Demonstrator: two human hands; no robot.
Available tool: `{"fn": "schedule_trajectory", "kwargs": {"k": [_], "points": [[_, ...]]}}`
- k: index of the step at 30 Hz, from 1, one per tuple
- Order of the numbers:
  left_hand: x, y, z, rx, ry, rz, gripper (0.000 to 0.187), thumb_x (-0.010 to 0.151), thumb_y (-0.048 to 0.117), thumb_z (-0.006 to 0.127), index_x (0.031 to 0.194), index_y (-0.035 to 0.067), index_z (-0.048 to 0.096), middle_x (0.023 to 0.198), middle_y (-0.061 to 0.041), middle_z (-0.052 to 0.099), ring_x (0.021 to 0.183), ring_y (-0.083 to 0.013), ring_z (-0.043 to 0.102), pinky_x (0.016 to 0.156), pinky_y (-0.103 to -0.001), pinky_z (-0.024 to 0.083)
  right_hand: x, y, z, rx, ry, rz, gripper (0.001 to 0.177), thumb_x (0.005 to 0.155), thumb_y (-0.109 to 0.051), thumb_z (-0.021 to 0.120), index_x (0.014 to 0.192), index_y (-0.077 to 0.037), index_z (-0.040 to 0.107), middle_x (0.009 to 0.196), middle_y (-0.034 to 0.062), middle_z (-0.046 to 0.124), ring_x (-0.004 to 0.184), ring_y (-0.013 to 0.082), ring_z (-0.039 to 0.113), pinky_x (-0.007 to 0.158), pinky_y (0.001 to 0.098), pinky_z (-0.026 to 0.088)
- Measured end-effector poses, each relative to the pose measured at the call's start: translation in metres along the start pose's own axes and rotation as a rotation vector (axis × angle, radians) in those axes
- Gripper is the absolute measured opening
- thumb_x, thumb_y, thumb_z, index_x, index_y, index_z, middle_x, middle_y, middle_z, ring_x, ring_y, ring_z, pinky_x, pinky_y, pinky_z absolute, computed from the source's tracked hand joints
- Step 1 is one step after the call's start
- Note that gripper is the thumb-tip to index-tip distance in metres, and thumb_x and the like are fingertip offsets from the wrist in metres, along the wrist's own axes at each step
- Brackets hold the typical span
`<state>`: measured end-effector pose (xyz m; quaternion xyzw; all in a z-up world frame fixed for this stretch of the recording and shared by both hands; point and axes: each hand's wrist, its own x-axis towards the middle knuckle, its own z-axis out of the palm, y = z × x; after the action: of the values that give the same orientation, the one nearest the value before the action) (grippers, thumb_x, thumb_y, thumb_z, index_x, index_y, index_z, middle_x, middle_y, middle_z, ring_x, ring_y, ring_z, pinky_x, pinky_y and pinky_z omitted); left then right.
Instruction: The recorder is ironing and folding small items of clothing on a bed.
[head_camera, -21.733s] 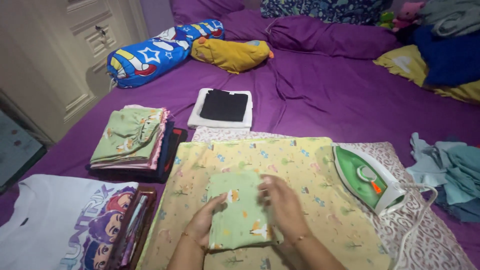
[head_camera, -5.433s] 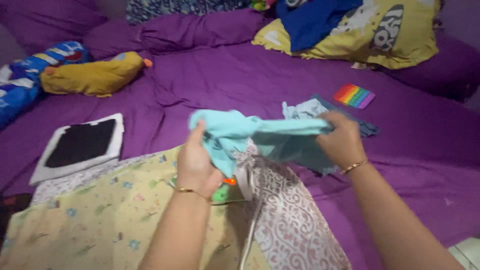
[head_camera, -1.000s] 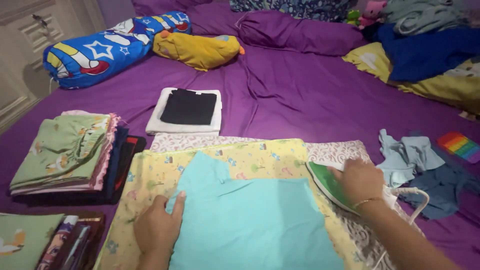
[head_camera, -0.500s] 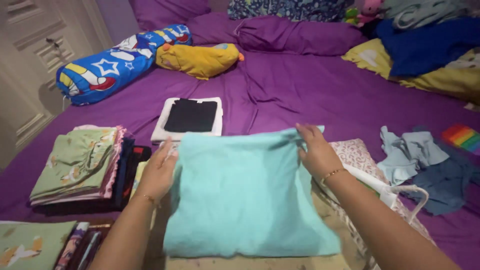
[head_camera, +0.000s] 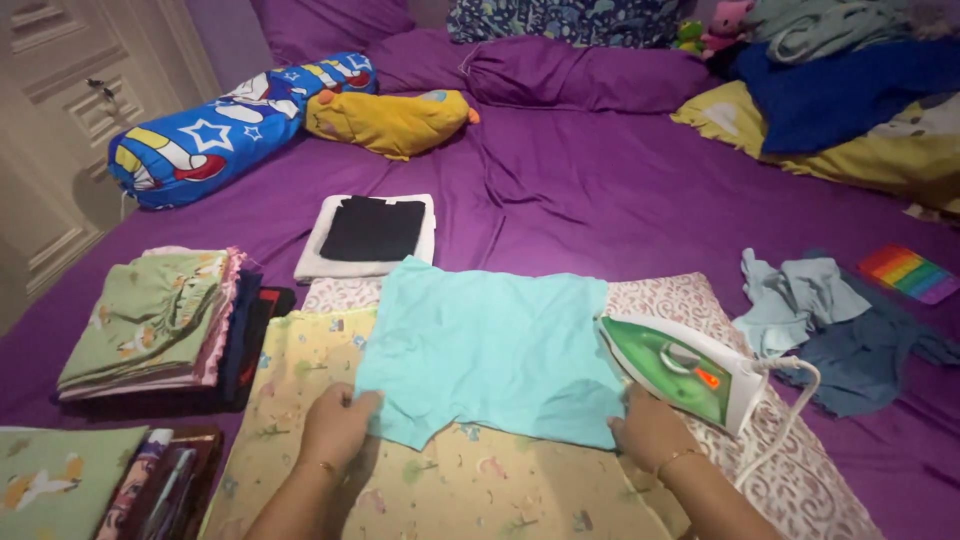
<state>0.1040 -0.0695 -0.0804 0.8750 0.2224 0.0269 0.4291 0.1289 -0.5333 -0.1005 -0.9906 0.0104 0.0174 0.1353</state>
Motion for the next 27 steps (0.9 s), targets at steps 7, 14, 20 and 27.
{"fn": "schedule_trajectory", "kwargs": {"k": [7, 14, 20, 27], "points": [[-0.017, -0.035, -0.034, -0.447, -0.041, -0.048, 0.063, 0.067, 0.016, 0.080, 0.122, -0.004, 0.056, 0.098, -0.019, 0.073, 0.084, -0.0245, 0.069, 0.073, -0.039, 0.057, -0.048, -0.024, -0.105, 0.226, -0.261, 0.110, 0.050, 0.075, -0.018, 0.072, 0.124, -0.019, 0.068, 0.095, 0.0204, 0.078, 0.091, 0.0349, 0.079, 0.086, 0.0429, 0.061], [-0.042, -0.013, -0.042, 0.174, -0.353, -0.123, 0.085, 0.066, 0.036, 0.098, 0.126, 0.000, 0.051, 0.115, -0.017, 0.068, 0.107, -0.0268, 0.069, 0.094, -0.038, 0.058, -0.031, -0.021, -0.098, -0.249, -0.158, -0.100, 0.064, 0.074, -0.054, 0.081, 0.123, -0.016, 0.069, 0.117, 0.0121, 0.072, 0.106, 0.0289, 0.071, 0.094, 0.0429, 0.056], [-0.008, -0.044, 0.003, -0.039, 0.102, 0.070, 0.057, 0.070, 0.035, 0.083, 0.114, 0.004, 0.064, 0.108, -0.017, 0.075, 0.102, -0.0301, 0.073, 0.090, -0.038, 0.056, 0.030, -0.024, -0.126, -0.446, 0.204, 0.106, 0.060, 0.084, -0.057, 0.065, 0.122, -0.010, 0.065, 0.123, 0.0173, 0.069, 0.115, 0.0354, 0.067, 0.094, 0.0486, 0.054], [-0.060, 0.007, -0.051, 0.221, 0.002, -0.184, 0.068, 0.081, 0.057, 0.079, 0.101, -0.006, 0.064, 0.093, -0.025, 0.075, 0.089, -0.0354, 0.072, 0.082, -0.043, 0.057, 0.040, -0.039, -0.165, -0.309, 0.094, 0.210, 0.070, 0.096, -0.066, 0.052, 0.119, -0.002, 0.069, 0.117, 0.0263, 0.073, 0.109, 0.0411, 0.071, 0.092, 0.0508, 0.056]]}}
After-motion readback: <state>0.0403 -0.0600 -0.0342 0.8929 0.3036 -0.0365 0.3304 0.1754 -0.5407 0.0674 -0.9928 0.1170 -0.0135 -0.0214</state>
